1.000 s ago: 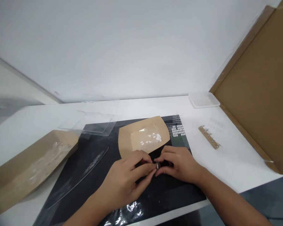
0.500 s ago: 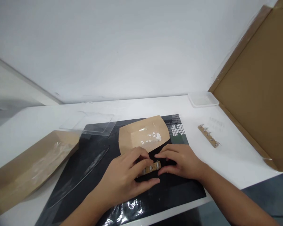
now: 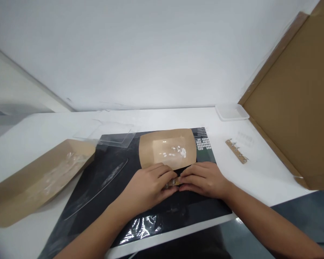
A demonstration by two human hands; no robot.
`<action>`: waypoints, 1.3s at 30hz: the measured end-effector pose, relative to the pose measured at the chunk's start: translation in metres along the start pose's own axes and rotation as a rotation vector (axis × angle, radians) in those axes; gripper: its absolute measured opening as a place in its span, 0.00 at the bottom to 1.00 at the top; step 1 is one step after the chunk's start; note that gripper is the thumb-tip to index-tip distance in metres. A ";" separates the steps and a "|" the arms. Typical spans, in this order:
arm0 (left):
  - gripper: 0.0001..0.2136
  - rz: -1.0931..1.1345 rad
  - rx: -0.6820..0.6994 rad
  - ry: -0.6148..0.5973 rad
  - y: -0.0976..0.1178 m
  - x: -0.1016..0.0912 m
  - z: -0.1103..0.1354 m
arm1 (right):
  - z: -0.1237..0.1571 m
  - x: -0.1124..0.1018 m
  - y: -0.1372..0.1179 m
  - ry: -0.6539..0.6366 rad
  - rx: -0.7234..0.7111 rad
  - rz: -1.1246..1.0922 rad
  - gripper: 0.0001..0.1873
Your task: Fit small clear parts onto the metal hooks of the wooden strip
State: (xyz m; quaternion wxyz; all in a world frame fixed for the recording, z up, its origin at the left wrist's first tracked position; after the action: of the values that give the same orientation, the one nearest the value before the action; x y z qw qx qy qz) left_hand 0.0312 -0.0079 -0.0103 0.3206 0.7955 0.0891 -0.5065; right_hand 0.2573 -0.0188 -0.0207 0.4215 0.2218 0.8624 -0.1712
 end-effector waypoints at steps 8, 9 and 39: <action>0.06 0.032 -0.099 -0.018 0.002 0.002 0.001 | -0.004 0.003 -0.008 0.050 -0.043 0.149 0.05; 0.07 0.033 -0.106 -0.016 0.002 0.002 0.001 | -0.004 0.003 -0.009 0.044 -0.043 0.168 0.05; 0.07 0.101 -0.226 -0.053 -0.001 0.005 -0.002 | -0.003 0.007 -0.019 -0.039 -0.028 0.371 0.15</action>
State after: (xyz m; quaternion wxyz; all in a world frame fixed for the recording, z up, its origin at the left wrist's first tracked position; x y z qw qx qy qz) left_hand 0.0347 -0.0069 -0.0147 0.4357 0.7440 0.0970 -0.4971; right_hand 0.2417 -0.0318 -0.0225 0.4657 0.3676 0.8007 -0.0826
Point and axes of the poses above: each hand's wrist, its own z-axis away from the middle knuckle, its own x-axis out of the palm, y = z × x, the point moved 2 cm from there along -z, towards the middle knuckle, and after that the axes turned 12 degrees about z, right-handed, at the moved point
